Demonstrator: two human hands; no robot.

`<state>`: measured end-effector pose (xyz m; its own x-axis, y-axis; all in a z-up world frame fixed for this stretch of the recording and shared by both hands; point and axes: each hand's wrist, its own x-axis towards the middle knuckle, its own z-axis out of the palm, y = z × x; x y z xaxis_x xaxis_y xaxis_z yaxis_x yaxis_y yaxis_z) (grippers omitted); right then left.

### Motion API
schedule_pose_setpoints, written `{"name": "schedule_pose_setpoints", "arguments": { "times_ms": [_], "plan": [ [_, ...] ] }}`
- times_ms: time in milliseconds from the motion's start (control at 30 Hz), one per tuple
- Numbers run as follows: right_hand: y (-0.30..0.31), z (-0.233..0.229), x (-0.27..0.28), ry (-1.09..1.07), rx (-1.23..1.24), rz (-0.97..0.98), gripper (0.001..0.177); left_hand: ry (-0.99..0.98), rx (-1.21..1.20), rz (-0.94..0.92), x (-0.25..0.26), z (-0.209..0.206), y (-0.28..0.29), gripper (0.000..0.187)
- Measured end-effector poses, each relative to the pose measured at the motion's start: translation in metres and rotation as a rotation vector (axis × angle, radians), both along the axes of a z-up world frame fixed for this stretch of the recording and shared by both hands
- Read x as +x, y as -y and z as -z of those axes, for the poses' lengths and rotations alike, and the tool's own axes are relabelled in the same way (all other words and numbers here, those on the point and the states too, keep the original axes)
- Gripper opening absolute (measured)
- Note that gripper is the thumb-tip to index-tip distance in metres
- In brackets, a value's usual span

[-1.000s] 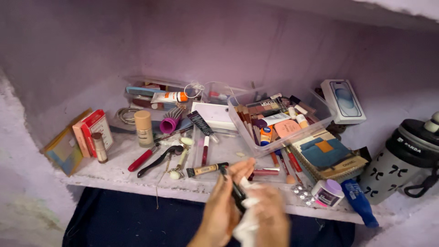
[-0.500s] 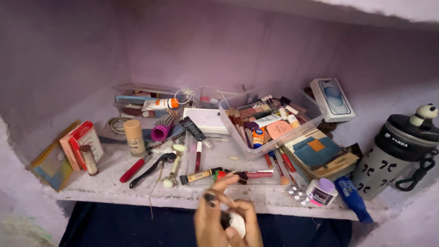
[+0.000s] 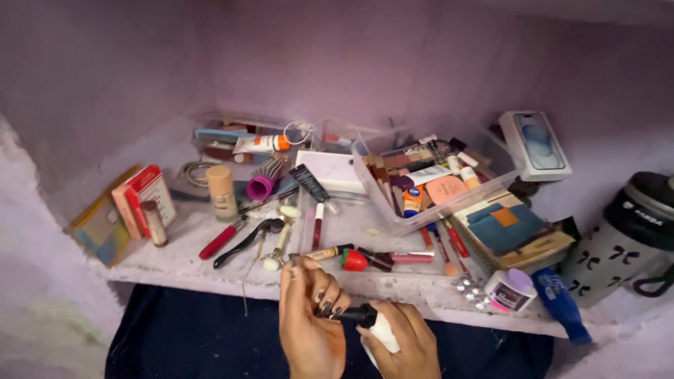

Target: The person wipes various cosmetic items, including a palette, tubes, jars, and a lipstick, with a cloth while organizing them in and around a storage container.

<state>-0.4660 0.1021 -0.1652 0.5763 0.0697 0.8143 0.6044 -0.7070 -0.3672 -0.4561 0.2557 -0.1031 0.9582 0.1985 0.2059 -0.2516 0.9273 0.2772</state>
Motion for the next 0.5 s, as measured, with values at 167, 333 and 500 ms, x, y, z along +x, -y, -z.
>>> {"name": "schedule_pose_setpoints", "arguments": {
  "times_ms": [167, 333, 500],
  "plan": [
    [-0.001, 0.001, -0.005, 0.101, 0.013, -0.097, 0.051, 0.100, -0.103, -0.092, -0.002, -0.004, 0.001, 0.035],
    [-0.006, 0.014, -0.011, 0.069, 0.093, -0.103, 0.048, -0.087, -0.179, -0.028, -0.005, 0.004, 0.013, 0.035],
    [0.001, 0.032, -0.008, -0.050, 0.153, -0.165, 0.050, 0.045, -0.071, 0.043, -0.005, 0.009, 0.010, 0.047]
  ]
}}
